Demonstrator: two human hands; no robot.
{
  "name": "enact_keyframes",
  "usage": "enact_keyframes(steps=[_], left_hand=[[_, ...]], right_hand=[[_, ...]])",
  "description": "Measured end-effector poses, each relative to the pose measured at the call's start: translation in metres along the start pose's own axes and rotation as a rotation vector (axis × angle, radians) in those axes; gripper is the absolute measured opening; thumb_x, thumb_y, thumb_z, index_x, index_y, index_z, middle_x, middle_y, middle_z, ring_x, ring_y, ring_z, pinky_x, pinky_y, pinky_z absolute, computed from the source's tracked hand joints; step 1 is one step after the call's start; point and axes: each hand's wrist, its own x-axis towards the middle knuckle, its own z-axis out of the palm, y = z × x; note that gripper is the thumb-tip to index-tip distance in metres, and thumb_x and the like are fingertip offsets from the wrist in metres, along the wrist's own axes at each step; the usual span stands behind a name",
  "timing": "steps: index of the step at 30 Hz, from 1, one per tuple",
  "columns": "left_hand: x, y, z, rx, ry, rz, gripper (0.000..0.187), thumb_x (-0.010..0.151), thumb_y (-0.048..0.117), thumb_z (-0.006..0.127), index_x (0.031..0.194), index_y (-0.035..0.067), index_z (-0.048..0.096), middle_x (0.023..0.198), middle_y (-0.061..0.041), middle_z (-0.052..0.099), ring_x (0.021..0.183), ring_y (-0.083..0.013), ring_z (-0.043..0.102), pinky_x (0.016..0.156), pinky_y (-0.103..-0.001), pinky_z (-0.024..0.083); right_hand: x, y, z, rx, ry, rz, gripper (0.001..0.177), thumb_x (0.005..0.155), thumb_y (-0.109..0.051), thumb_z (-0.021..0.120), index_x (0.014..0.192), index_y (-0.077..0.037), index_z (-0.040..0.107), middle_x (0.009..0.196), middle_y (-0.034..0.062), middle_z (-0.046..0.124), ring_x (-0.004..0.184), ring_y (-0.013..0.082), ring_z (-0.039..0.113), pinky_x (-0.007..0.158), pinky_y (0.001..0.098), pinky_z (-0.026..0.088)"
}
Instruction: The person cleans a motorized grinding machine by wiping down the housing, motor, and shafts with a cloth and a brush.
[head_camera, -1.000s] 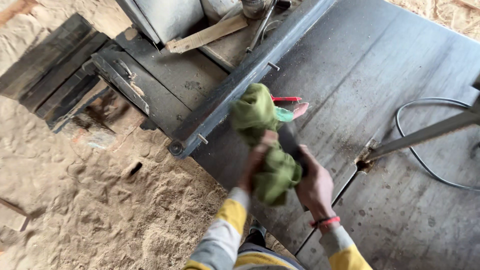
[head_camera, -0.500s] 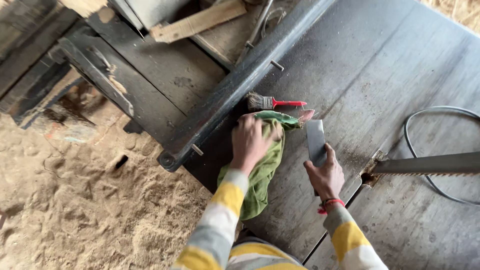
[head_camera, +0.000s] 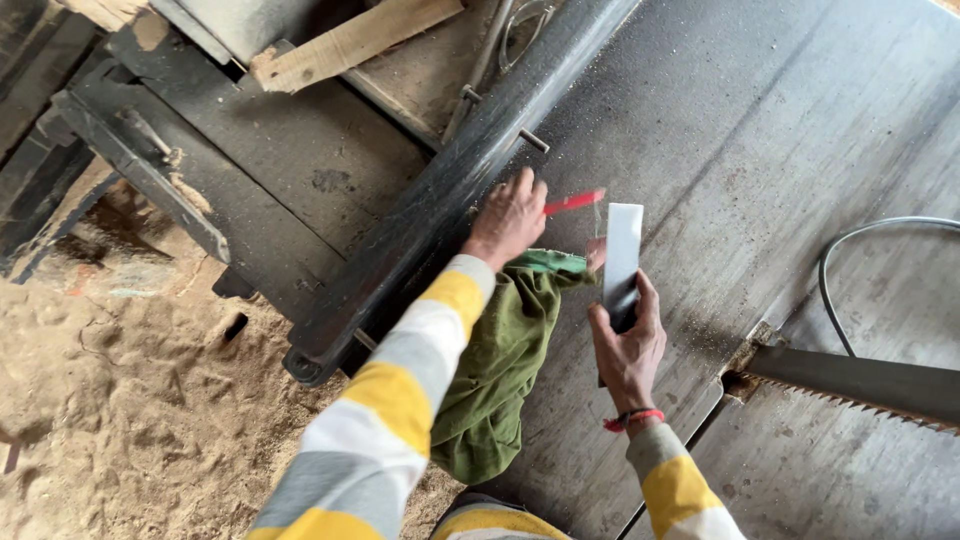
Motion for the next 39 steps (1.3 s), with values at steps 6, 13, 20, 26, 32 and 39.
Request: enact_keyframes(steps=[6,13,20,26,32,39], left_hand=[[-0.035,0.002,-0.096,-0.373,0.584,-0.126,0.024,0.11,0.028,0.06,0.099,0.008,0.067,0.093,-0.007,0.066,0.07,-0.017,0.065,0.057,-0.029,0.05],[-0.176,0.031,-0.076,-0.789,0.215,-0.414,0.032,0.102,0.035,0.06,0.09,0.005,0.064,0.1,-0.017,0.067,0.083,-0.0217,0.067,0.069,-0.034,0.057],[-0.206,0.091,-0.001,-0.541,-0.07,-0.516,0.033,0.1,0.041,0.064,0.101,0.009,0.071,0.1,-0.016,0.067,0.079,-0.0273,0.069,0.061,-0.042,0.06],[-0.185,0.08,-0.01,-1.427,0.298,-0.715,0.029,0.101,0.032,0.071,0.087,0.007,0.07,0.071,-0.004,0.068,0.063,-0.0138,0.066,0.057,-0.033,0.052],[-0.179,0.11,-0.064,-2.366,0.3,-0.758,0.023,0.101,0.026,0.068,0.114,0.008,0.069,0.089,-0.001,0.066,0.076,-0.0113,0.062,0.064,-0.025,0.053],[-0.249,0.134,-0.191,-1.977,0.24,-0.214,0.054,0.102,0.049,0.048,0.133,0.008,0.065,0.109,0.001,0.071,0.11,-0.0132,0.064,0.1,-0.03,0.051]], right_hand=[[-0.014,0.008,0.004,-0.107,-0.009,0.136,0.07,0.074,-0.029,0.079,0.136,-0.009,0.054,0.102,0.0169,0.073,0.09,0.0306,0.072,0.085,0.0452,0.058],[-0.009,0.034,0.02,-0.344,-0.117,0.127,0.075,0.077,-0.038,0.083,0.14,-0.011,0.05,0.122,0.0168,0.062,0.112,0.0347,0.064,0.095,0.0487,0.053],[-0.001,0.019,0.004,-0.548,-0.159,0.151,0.081,0.075,-0.057,0.082,0.141,-0.02,0.055,0.127,0.0141,0.056,0.121,0.0323,0.06,0.095,0.0514,0.052],[-0.023,-0.034,-0.031,0.109,-0.325,0.181,0.081,0.086,-0.06,0.064,0.154,-0.024,0.038,0.149,0.0105,0.047,0.134,0.0268,0.051,0.096,0.0507,0.05],[-0.08,-0.093,-0.018,0.572,-0.45,-0.145,0.047,0.104,-0.028,0.058,0.146,-0.006,0.054,0.14,0.0169,0.065,0.125,0.0249,0.062,0.107,0.0396,0.051],[-0.028,-0.111,-0.067,1.006,-0.443,-0.048,0.043,0.096,-0.006,0.04,0.133,-0.002,0.062,0.126,0.011,0.07,0.108,0.0197,0.07,0.097,0.0349,0.058]])
